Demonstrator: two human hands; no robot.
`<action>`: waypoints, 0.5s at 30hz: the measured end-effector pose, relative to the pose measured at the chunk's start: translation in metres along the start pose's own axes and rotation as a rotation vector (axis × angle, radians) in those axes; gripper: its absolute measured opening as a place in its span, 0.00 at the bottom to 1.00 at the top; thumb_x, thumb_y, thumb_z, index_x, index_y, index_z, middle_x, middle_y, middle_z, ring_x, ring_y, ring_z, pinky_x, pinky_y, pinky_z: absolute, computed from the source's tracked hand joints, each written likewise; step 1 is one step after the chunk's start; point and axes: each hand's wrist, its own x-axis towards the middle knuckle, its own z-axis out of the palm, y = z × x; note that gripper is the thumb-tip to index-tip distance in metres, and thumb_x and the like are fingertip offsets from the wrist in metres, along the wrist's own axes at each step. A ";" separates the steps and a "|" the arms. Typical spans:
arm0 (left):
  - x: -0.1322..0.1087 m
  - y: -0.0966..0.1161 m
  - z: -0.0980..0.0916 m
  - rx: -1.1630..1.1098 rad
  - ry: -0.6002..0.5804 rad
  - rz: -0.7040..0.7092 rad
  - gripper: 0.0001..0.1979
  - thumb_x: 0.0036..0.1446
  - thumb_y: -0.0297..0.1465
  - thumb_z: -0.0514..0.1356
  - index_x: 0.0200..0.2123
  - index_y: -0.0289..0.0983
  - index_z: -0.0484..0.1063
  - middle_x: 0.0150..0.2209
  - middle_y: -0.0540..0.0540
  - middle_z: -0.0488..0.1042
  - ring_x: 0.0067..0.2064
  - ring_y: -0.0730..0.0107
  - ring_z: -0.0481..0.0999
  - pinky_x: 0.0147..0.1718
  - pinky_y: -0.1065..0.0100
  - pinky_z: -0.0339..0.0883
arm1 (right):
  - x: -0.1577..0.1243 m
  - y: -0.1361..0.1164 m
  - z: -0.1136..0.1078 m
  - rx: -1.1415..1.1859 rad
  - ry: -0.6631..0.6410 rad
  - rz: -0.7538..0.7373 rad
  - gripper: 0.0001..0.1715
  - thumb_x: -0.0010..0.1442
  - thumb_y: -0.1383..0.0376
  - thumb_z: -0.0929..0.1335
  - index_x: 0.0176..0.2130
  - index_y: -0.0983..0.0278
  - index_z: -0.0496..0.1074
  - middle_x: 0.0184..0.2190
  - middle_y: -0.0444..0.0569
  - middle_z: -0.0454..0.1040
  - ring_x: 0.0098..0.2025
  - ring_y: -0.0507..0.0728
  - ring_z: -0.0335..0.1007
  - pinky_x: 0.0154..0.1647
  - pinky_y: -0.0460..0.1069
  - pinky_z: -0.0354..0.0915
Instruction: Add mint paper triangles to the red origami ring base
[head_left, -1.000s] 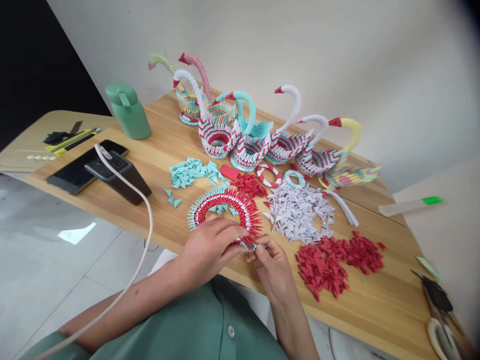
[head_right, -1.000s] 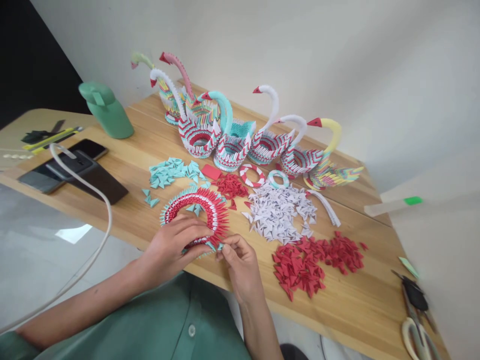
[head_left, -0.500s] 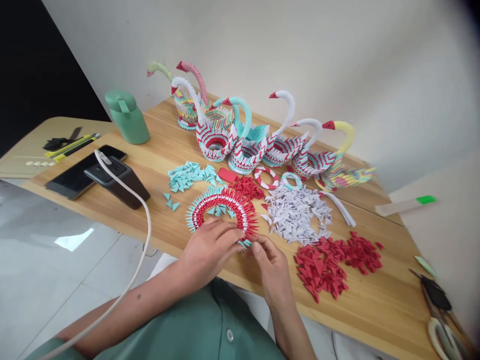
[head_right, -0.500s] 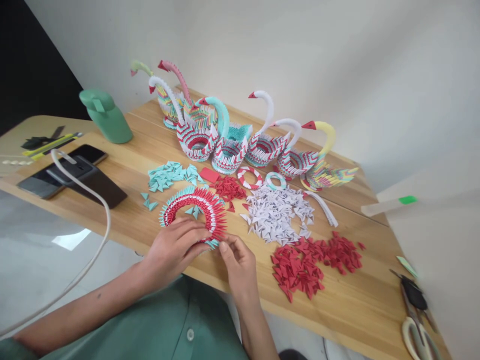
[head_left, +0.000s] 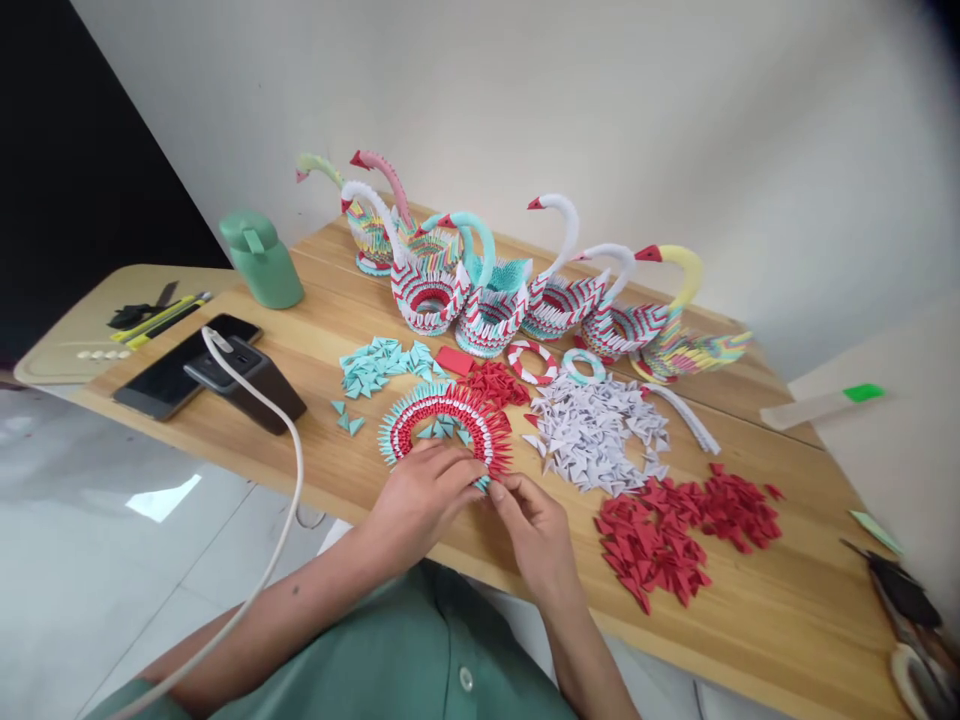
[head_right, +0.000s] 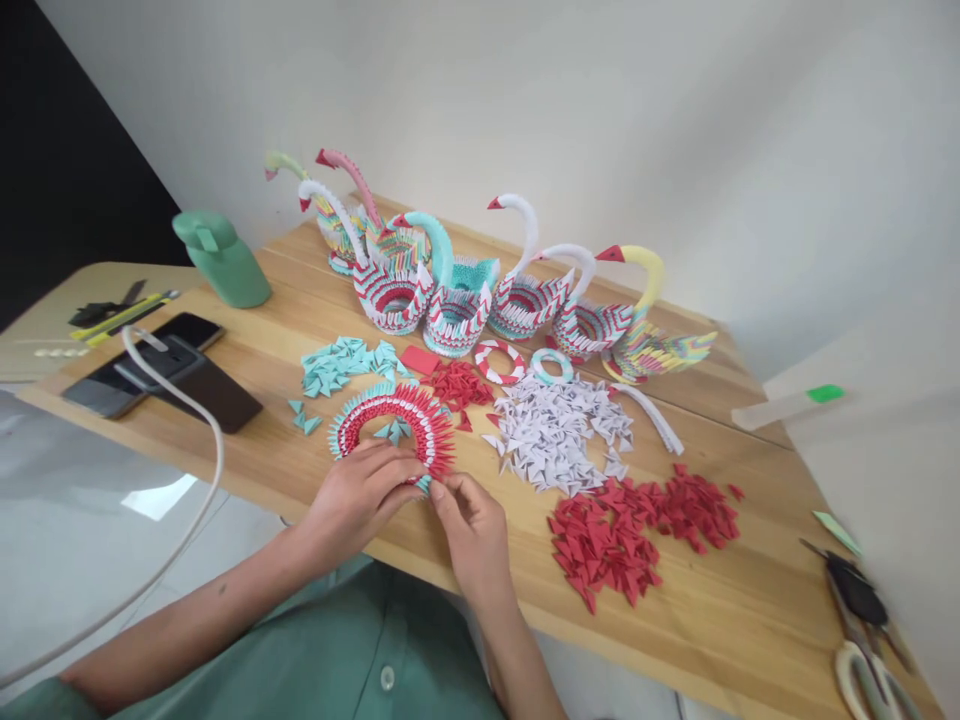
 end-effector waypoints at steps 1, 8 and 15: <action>0.001 -0.005 -0.002 0.015 -0.008 0.000 0.05 0.66 0.29 0.55 0.41 0.36 0.70 0.38 0.45 0.79 0.38 0.63 0.77 0.40 0.62 0.65 | 0.001 0.001 -0.002 -0.029 0.000 -0.016 0.17 0.62 0.53 0.68 0.32 0.64 0.75 0.28 0.46 0.75 0.32 0.56 0.69 0.35 0.48 0.65; -0.002 -0.036 -0.027 0.153 -0.046 0.001 0.06 0.66 0.28 0.56 0.41 0.35 0.72 0.37 0.44 0.79 0.38 0.63 0.77 0.43 0.60 0.67 | 0.006 0.017 -0.018 -0.376 0.108 -0.289 0.12 0.66 0.59 0.65 0.39 0.61 0.77 0.35 0.51 0.80 0.39 0.61 0.76 0.41 0.54 0.69; -0.015 -0.031 -0.040 0.102 -0.067 0.063 0.09 0.67 0.30 0.54 0.42 0.36 0.73 0.37 0.45 0.79 0.37 0.65 0.77 0.40 0.63 0.68 | 0.051 0.012 0.009 -0.910 -0.182 -0.843 0.14 0.63 0.69 0.68 0.48 0.62 0.77 0.56 0.58 0.73 0.60 0.68 0.65 0.60 0.66 0.62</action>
